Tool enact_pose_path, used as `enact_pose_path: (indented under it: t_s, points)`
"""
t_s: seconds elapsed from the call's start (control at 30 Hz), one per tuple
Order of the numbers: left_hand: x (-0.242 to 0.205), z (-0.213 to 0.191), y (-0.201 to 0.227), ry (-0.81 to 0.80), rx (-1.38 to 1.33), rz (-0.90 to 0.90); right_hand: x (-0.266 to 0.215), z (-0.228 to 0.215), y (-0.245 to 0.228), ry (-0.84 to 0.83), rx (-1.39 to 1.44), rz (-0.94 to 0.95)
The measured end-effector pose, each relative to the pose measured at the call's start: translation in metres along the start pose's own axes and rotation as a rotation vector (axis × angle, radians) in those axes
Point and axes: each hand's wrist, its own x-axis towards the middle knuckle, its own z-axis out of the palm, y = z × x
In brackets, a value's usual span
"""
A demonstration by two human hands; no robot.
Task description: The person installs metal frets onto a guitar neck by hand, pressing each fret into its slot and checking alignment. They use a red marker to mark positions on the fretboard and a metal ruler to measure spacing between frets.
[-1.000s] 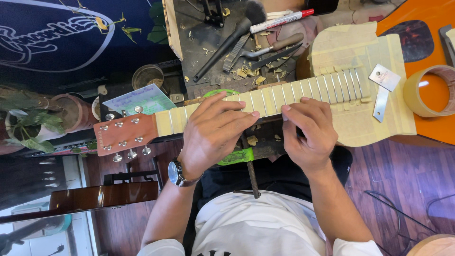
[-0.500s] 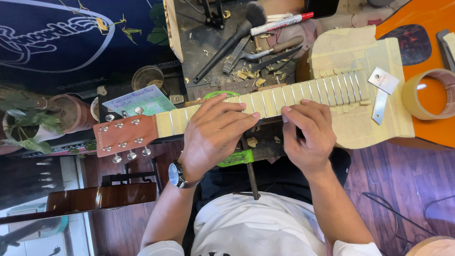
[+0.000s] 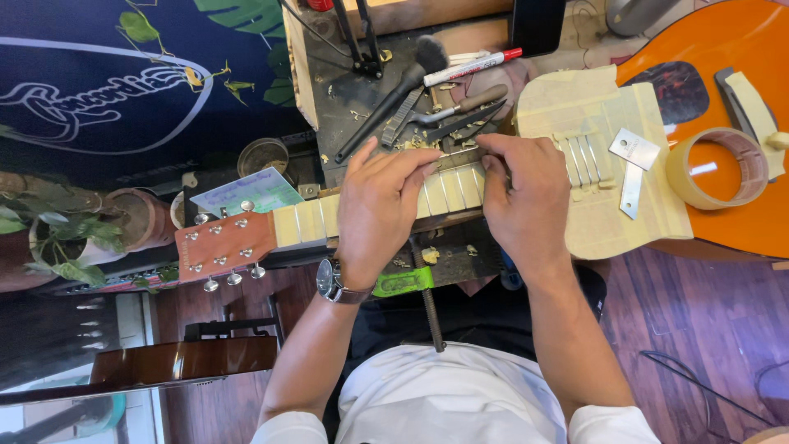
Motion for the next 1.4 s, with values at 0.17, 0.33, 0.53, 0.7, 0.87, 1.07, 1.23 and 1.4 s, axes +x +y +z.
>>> enact_pose_path:
  t_s: [0.17,0.33,0.53,0.7,0.87,1.07,1.23,1.4]
  points:
    - [-0.001,0.001,0.002,-0.005,-0.023,-0.054,-0.005,-0.002,0.001,-0.03,0.039,0.057]
    - [0.0,-0.002,0.004,-0.012,-0.057,-0.083,-0.004,-0.001,0.004,-0.029,0.049,0.06]
    - [0.0,-0.001,0.003,0.003,-0.061,-0.095,-0.005,-0.001,0.005,-0.044,0.049,0.072]
    - [0.0,0.0,0.001,0.009,-0.043,-0.085,-0.003,-0.003,0.001,-0.049,0.064,0.09]
    - [-0.001,-0.002,0.004,0.021,-0.012,-0.048,-0.001,-0.01,-0.007,0.03,0.154,0.137]
    - [-0.002,-0.002,0.008,0.022,0.018,-0.004,-0.012,-0.054,0.014,0.172,0.152,0.253]
    - [-0.002,-0.001,0.01,0.012,0.18,0.04,-0.012,-0.076,0.046,0.143,-0.127,0.403]
    - [-0.002,0.0,0.009,0.018,0.183,0.055,-0.005,-0.076,0.07,0.155,-0.176,0.399]
